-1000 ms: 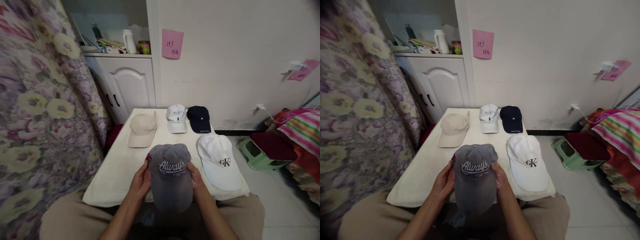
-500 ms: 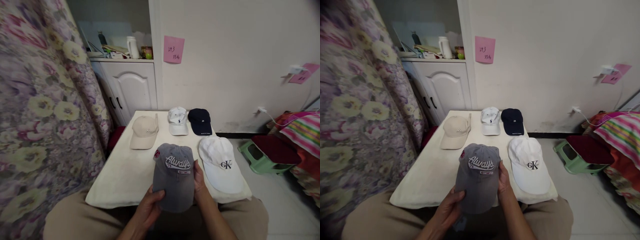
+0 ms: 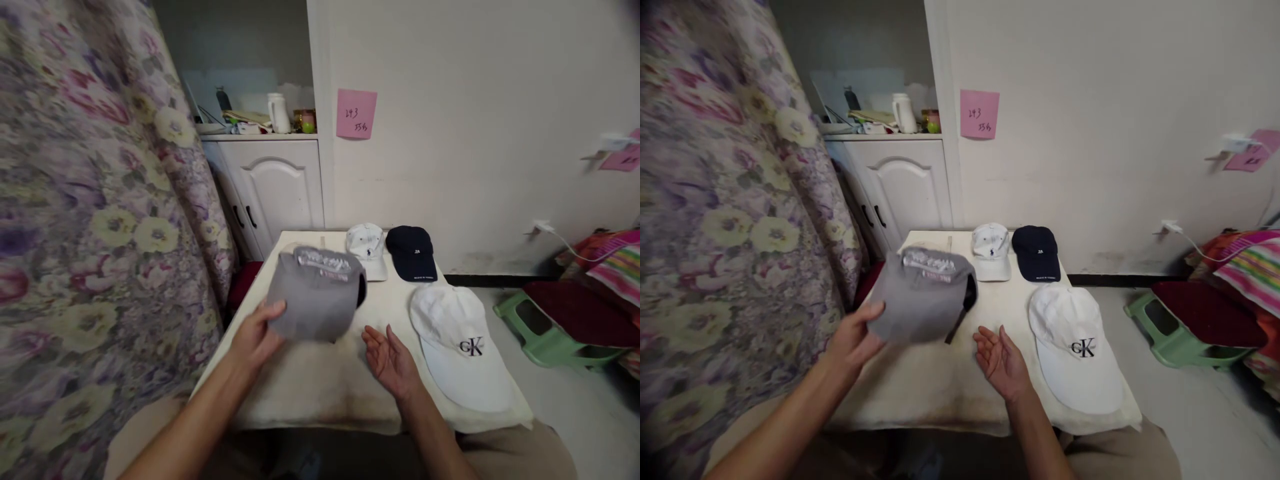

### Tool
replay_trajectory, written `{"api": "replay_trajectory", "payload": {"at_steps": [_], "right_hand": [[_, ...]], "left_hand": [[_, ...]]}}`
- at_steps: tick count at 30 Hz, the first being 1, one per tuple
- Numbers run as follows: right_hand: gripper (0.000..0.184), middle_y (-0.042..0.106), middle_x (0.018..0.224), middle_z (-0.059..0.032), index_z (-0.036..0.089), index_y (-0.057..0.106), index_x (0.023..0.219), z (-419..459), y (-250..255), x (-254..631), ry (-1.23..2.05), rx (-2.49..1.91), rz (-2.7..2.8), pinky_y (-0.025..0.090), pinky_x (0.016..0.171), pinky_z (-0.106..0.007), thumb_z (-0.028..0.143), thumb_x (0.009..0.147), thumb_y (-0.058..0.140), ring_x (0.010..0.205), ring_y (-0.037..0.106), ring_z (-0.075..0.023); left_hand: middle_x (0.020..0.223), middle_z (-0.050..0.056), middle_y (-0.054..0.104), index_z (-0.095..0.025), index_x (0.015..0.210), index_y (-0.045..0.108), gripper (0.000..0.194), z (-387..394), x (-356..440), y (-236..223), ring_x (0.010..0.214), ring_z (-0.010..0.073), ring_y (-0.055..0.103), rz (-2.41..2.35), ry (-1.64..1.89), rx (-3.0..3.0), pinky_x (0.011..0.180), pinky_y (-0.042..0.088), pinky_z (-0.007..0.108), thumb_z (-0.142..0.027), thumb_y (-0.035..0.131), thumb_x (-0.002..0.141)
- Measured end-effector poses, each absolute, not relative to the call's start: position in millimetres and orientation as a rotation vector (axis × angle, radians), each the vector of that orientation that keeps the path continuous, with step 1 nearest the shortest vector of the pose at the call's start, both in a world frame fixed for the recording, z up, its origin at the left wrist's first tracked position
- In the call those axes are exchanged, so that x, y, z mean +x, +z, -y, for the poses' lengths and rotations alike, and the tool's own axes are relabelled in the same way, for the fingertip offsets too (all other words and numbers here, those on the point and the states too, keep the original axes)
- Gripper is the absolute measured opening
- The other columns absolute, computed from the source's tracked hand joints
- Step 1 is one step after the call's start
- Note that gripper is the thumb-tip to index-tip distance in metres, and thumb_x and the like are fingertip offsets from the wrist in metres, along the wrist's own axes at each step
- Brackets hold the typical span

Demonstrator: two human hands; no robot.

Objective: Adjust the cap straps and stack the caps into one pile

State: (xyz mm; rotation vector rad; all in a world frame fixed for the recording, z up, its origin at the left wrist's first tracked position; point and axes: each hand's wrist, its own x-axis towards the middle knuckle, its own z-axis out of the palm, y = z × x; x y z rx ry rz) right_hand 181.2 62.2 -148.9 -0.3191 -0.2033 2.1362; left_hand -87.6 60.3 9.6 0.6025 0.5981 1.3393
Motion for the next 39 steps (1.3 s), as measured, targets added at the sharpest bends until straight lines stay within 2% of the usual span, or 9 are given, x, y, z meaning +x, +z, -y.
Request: {"api": "replay_trajectory", "payload": {"at_steps": [5,8,15,20,23,28,32,36,39], "right_hand": [[0.021,0.079,0.099,-0.0103,0.012,0.070,0.106,-63.9,-157.0,179.4,2.118,-0.320,0.186,0.059,0.077,-0.025,0.027,0.096,0.060,0.080,0.076,-0.0132],[0.019,0.079,0.098,-0.0098,0.012,0.071,0.105,-65.4,-158.5,177.4,2.117,-0.313,0.194,0.059,0.076,-0.024,0.025,0.094,0.063,0.079,0.076,-0.0128],[0.016,0.079,0.094,-0.0102,0.011,0.071,0.103,-66.9,-159.1,174.2,2.136,-0.313,0.140,0.060,0.074,-0.025,0.022,0.093,0.063,0.076,0.075,-0.0129],[0.016,0.078,0.092,-0.0096,0.011,0.072,0.101,-66.7,-157.1,173.2,2.136,-0.331,0.126,0.060,0.073,-0.024,0.021,0.089,0.069,0.074,0.075,-0.0132],[0.016,0.078,0.091,-0.0098,0.010,0.072,0.101,-66.3,-155.7,173.0,2.129,-0.342,0.117,0.060,0.073,-0.024,0.020,0.088,0.070,0.074,0.074,-0.0132],[0.018,0.078,0.092,-0.0095,0.010,0.071,0.102,-66.5,-158.8,173.2,2.134,-0.320,0.132,0.060,0.074,-0.024,0.020,0.087,0.072,0.076,0.075,-0.0126],[0.020,0.079,0.091,-0.0093,0.010,0.071,0.102,-67.5,-162.9,173.0,2.140,-0.314,0.129,0.061,0.074,-0.024,0.021,0.085,0.075,0.075,0.075,-0.0129],[0.019,0.079,0.093,-0.0113,0.010,0.071,0.102,-67.9,-164.0,172.5,2.137,-0.316,0.132,0.061,0.074,-0.025,0.020,0.086,0.073,0.076,0.075,-0.0139],[0.018,0.079,0.093,-0.0116,0.010,0.071,0.102,-67.7,-162.6,172.3,2.136,-0.318,0.137,0.061,0.075,-0.025,0.020,0.086,0.072,0.076,0.075,-0.0140]], "left_hand": [[0.104,0.010,0.077,-0.008,0.129,0.057,0.049,-181.9,-106.3,79.7,0.103,0.0240,0.071,-0.498,1.553,0.773,0.102,0.052,0.039,0.002,0.053,0.081],[0.101,0.010,0.078,-0.007,0.126,0.059,0.043,-230.3,-119.5,84.6,0.094,0.0187,0.073,-0.474,1.627,0.724,0.100,0.053,0.033,0.002,0.052,0.085],[0.078,0.005,0.078,-0.008,0.121,0.061,0.035,-234.9,-152.8,-19.0,0.063,0.0124,0.073,-0.625,1.693,0.528,0.072,0.061,0.020,0.003,0.050,0.090],[0.085,0.007,0.080,-0.010,0.123,0.062,0.040,-213.5,-166.1,-75.2,0.071,0.0145,0.076,-0.665,1.689,0.451,0.072,0.061,0.020,0.006,0.046,0.090],[0.093,0.009,0.080,-0.010,0.124,0.062,0.042,-206.6,-168.8,-89.3,0.078,0.0146,0.076,-0.674,1.683,0.436,0.078,0.060,0.020,0.006,0.046,0.089],[0.092,0.006,0.080,-0.010,0.127,0.060,0.042,-195.9,-174.1,-102.6,0.078,0.0123,0.076,-0.743,1.683,0.417,0.081,0.059,0.018,0.004,0.047,0.089],[0.088,0.005,0.080,-0.011,0.129,0.059,0.042,-186.3,-181.2,-108.2,0.075,0.0153,0.076,-0.867,1.623,0.420,0.076,0.062,0.021,0.000,0.053,0.089],[0.082,0.006,0.079,-0.012,0.117,0.064,0.033,-175.6,-185.0,-111.1,0.072,0.0200,0.076,-1.011,1.533,0.444,0.067,0.064,0.027,-0.002,0.058,0.086],[0.076,0.005,0.077,-0.012,0.105,0.066,0.025,-168.9,-186.5,-111.8,0.065,0.0173,0.074,-1.103,1.506,0.470,0.064,0.064,0.025,0.000,0.059,0.084]]}}
